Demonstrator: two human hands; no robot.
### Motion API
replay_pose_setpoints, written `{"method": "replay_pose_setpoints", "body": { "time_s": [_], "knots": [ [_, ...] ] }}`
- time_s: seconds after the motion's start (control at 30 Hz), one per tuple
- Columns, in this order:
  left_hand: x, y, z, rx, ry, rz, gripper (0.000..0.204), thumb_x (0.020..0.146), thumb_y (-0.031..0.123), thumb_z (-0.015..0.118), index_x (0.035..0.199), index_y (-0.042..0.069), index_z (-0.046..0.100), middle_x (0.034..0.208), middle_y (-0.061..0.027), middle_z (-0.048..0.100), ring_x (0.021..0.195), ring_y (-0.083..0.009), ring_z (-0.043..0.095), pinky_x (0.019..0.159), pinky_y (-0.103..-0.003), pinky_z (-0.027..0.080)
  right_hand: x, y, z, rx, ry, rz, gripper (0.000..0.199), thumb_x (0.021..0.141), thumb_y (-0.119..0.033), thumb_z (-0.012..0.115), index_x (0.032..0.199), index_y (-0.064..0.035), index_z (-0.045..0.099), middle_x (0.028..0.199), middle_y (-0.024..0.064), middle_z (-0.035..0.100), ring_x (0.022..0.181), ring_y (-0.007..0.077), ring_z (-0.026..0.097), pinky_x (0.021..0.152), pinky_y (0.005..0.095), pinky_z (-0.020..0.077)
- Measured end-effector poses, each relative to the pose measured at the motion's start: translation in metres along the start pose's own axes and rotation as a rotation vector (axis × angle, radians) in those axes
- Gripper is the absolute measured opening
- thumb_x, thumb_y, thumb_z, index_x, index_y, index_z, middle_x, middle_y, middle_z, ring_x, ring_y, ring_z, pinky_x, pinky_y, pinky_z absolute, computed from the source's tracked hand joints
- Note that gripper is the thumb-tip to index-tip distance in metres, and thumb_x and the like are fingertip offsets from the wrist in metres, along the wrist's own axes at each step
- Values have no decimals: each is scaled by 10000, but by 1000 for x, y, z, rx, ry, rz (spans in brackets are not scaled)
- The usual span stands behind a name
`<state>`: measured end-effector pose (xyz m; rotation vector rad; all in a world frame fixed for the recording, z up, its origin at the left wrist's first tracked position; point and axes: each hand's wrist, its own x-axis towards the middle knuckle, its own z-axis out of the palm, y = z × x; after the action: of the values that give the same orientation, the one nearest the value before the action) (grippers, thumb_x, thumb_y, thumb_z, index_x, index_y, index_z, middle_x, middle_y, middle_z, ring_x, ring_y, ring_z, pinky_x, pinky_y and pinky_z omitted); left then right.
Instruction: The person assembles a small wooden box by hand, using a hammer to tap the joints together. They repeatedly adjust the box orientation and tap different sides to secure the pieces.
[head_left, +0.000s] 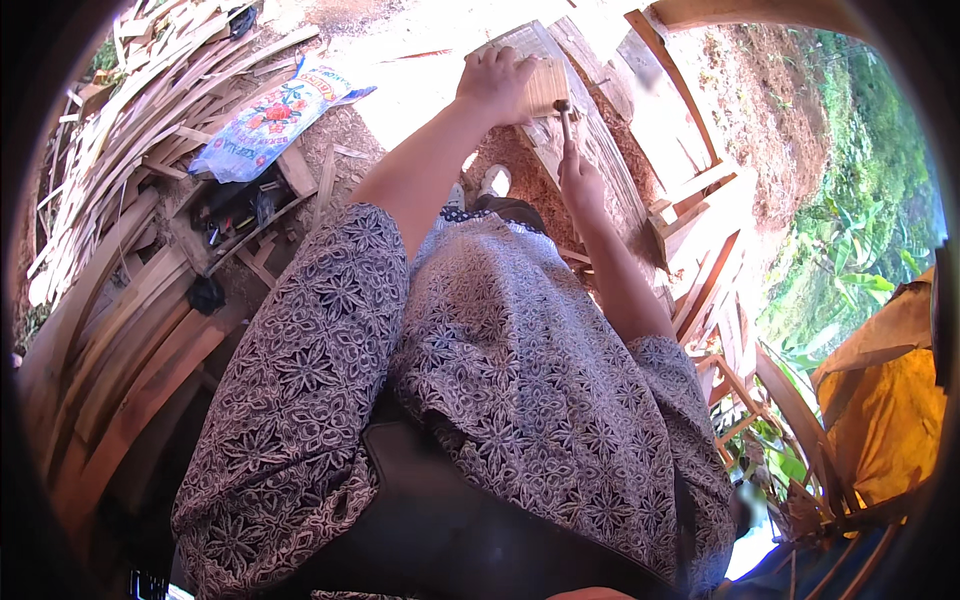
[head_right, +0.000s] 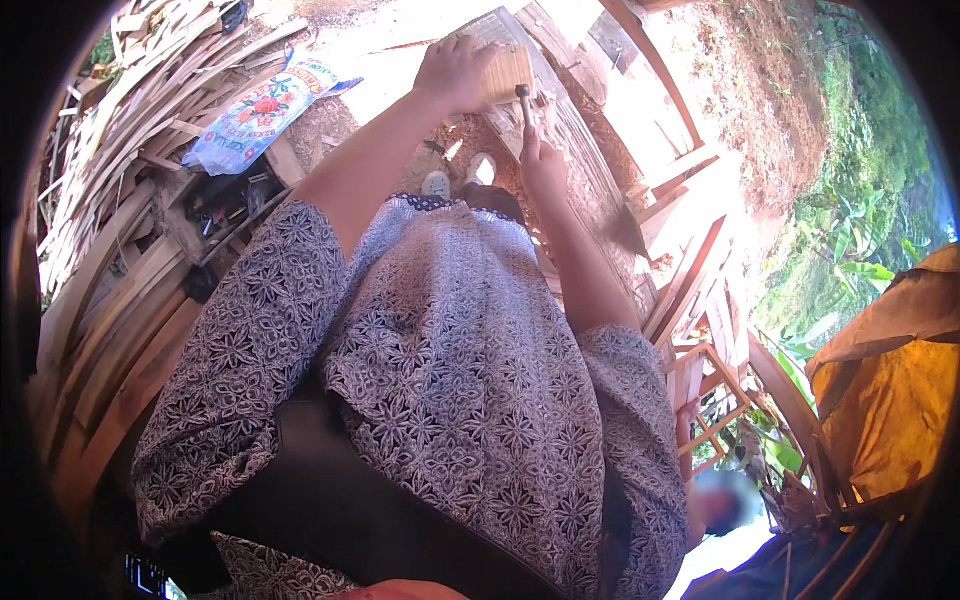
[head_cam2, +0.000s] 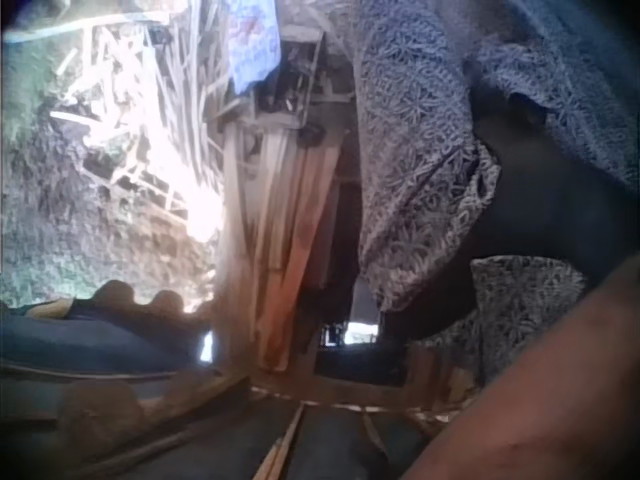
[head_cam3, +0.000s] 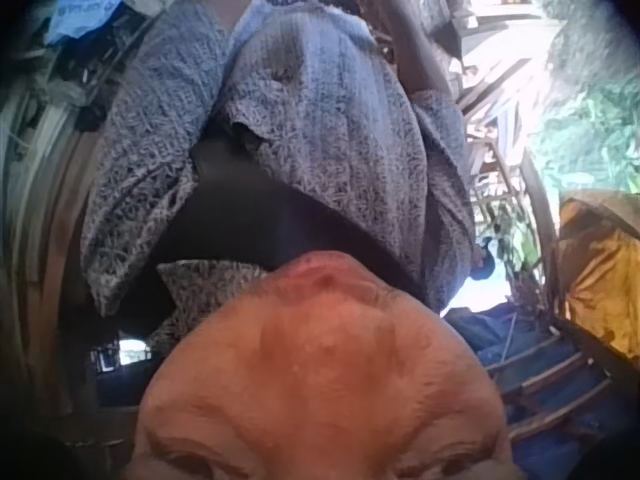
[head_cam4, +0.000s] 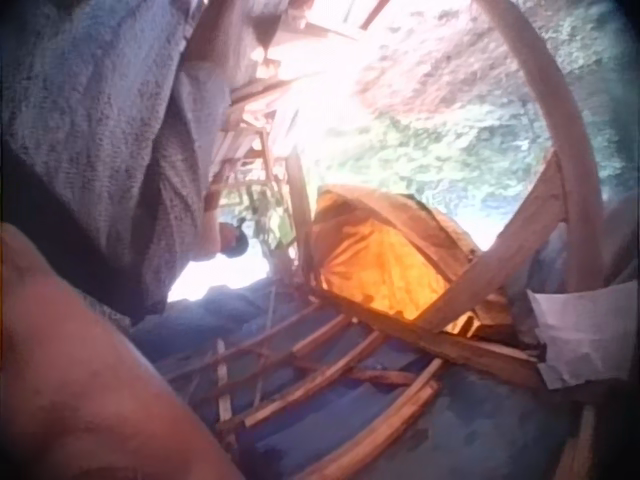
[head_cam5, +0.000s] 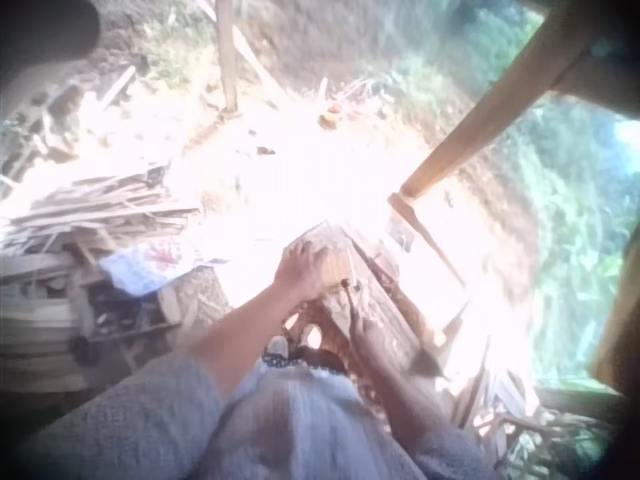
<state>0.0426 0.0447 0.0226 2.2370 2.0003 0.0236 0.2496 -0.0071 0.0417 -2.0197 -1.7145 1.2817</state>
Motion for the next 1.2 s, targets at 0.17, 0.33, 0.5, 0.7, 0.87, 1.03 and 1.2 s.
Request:
{"method": "replay_pose_setpoints", "body": {
  "time_s": [0.17,0.33,0.5,0.7,0.87,1.03,1.2],
  "knots": [
    [0,-8,2,4,-7,-32,1109,649,688,831,1538,196,389,1353,-111,531,1304,-289,484,1045,-485,399,-54,-56,-22,703,134,-525,550,1096,-434,392,688,-82,504,592,-25,426,532,64,383,487,295,264],
    [4,2,1,-11,-16,-33,1096,659,672,838,1540,204,385,1372,-106,515,1302,-291,477,1055,-474,387,-7,8,-1,62,-27,39,637,1064,-568,385,740,-36,517,591,15,460,540,154,446,530,372,348],
    [3,0,-2,23,-54,-47,1094,659,680,835,1537,206,387,1365,-105,518,1297,-292,479,1051,-479,390,-45,-60,-16,610,145,-508,595,1074,-572,366,697,-120,446,578,-47,376,488,69,344,459,274,258],
    [13,-6,-5,28,-16,-35,1091,656,674,837,1535,208,389,1353,-104,519,1292,-293,478,1060,-472,391,-11,4,-3,172,111,-53,609,1069,-584,367,693,-114,461,569,-37,394,485,93,358,470,286,298],
    [7,-2,-4,27,-53,-42,1092,661,669,833,1546,221,376,1338,-105,518,1284,-301,482,1069,-455,394,-36,-31,-14,555,187,-451,608,1090,-491,378,678,-59,495,569,11,436,523,130,432,511,340,336],
    [16,-1,-3,20,-22,-41,1092,663,674,830,1547,225,372,1351,-109,509,1291,-299,478,1071,-453,392,-2,1,9,238,20,32,658,1047,-650,342,727,-94,489,594,-17,441,508,98,392,477,289,311],
    [6,-4,0,40,-65,-46,1100,656,672,835,1548,224,371,1362,-111,504,1300,-298,475,1073,-465,393,-34,-48,-19,661,176,-494,621,1094,-519,321,686,-79,481,588,-5,443,518,104,417,493,290,311]
  ]
}}
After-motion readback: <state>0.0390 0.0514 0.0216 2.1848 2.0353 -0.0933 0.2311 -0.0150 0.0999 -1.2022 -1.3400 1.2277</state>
